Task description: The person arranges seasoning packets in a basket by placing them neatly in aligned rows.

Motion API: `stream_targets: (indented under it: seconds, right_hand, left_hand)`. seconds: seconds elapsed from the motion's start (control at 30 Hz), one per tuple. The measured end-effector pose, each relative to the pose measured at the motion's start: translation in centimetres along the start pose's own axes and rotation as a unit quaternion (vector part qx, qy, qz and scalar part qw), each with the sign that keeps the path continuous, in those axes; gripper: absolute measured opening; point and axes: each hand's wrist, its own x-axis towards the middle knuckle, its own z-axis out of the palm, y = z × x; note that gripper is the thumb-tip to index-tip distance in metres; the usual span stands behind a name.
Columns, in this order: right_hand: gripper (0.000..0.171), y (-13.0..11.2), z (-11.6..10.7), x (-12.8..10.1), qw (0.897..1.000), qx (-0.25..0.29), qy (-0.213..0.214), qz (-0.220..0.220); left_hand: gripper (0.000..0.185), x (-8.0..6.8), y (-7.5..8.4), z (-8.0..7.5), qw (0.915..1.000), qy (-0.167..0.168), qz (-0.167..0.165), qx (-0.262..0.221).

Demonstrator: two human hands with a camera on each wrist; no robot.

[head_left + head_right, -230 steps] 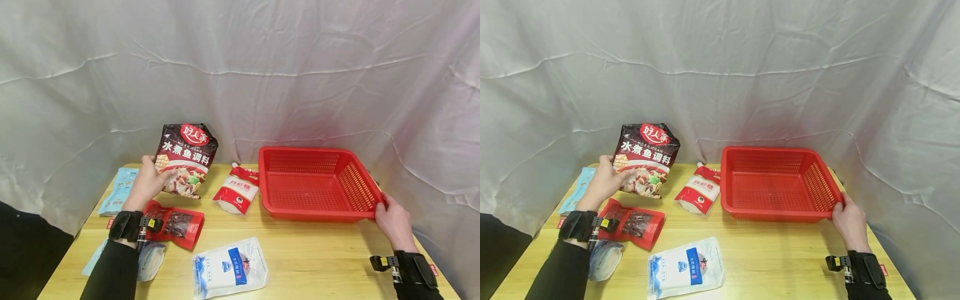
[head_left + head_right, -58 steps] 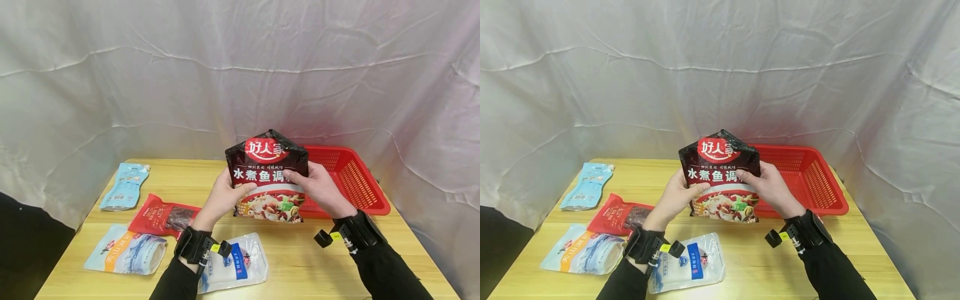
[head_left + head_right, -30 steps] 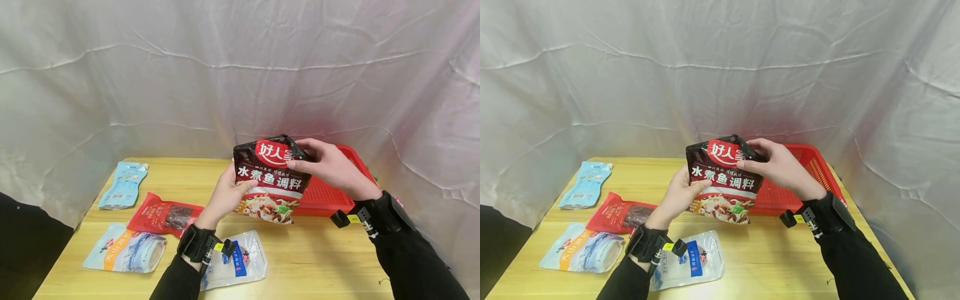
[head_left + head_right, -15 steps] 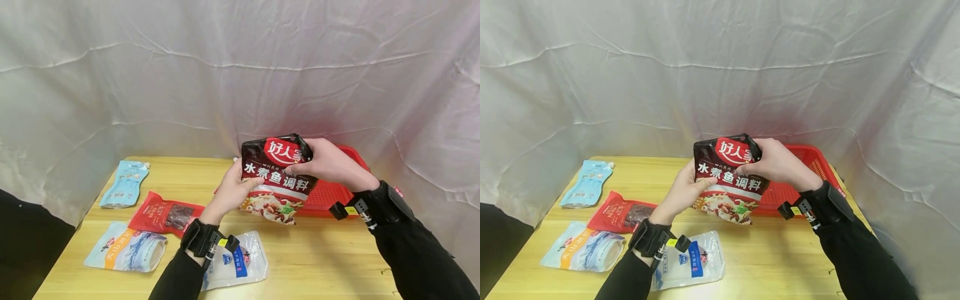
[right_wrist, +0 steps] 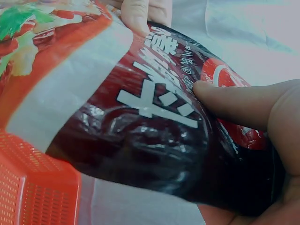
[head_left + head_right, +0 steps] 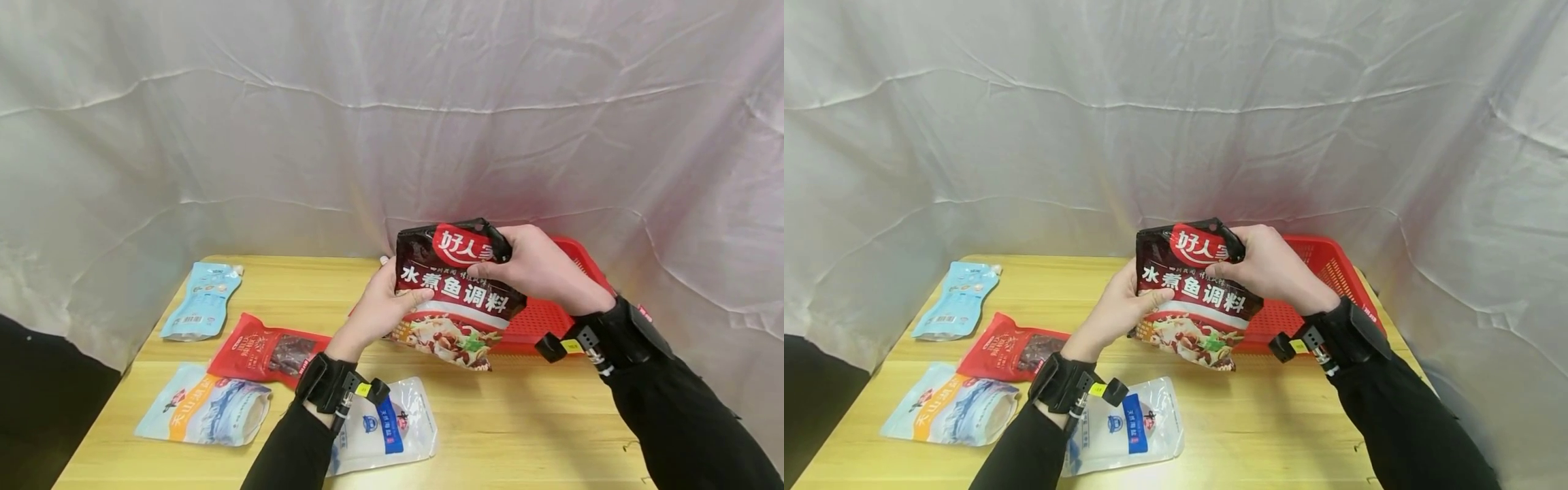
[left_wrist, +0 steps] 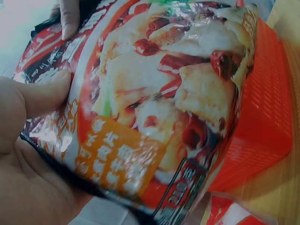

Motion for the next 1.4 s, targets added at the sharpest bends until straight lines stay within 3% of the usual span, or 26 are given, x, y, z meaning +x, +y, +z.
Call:
stream_targets:
  seconds: [0.2, 0.43, 0.67, 0.87, 1.0, 1.13, 1.3, 1.4]
  right_hand:
    - [0.036, 0.0, -0.2, -0.4, 1.000, 0.006, 0.011, 0.003]
    - [0.037, 0.6, -1.1, -1.1, 0.997, 0.057, 0.023, 0.040]
    - [0.043, 1.7, -2.6, -1.1, 0.995, 0.017, 0.094, 0.038]
    - [0.050, 3.0, -3.8, -1.1, 0.989, 0.044, 0.126, 0.064]
    - [0.055, 4.4, -4.5, -1.1, 0.984, 0.059, 0.151, 0.076]
    - [0.055, 6.2, -5.3, -1.0, 0.978, 0.066, 0.177, 0.086]
    - [0.057, 8.7, -5.9, -0.8, 0.969, 0.094, 0.195, 0.114]
    - [0.061, 10.2, -6.1, -0.7, 0.964, 0.101, 0.206, 0.138]
  left_hand:
    - [0.052, -0.1, 0.1, -0.2, 0.9998, -0.010, -0.017, 0.002]
    - [0.045, -0.1, 0.0, -0.1, 0.9991, 0.003, -0.035, 0.023]
    - [0.061, 0.5, -0.6, 0.4, 0.9979, 0.007, -0.044, 0.046]
    - [0.063, 1.1, -1.7, 1.3, 0.9958, 0.048, -0.048, 0.061]
    - [0.059, 1.5, -2.2, 1.9, 0.9910, 0.023, -0.051, 0.121]
    - [0.057, 1.9, -2.3, 2.5, 0.9725, -0.031, -0.031, 0.229]
    - [0.048, 2.1, -2.4, 3.2, 0.9264, -0.095, 0.014, 0.364]
    - [0.047, 2.0, -2.6, 3.4, 0.9077, -0.125, 0.029, 0.400]
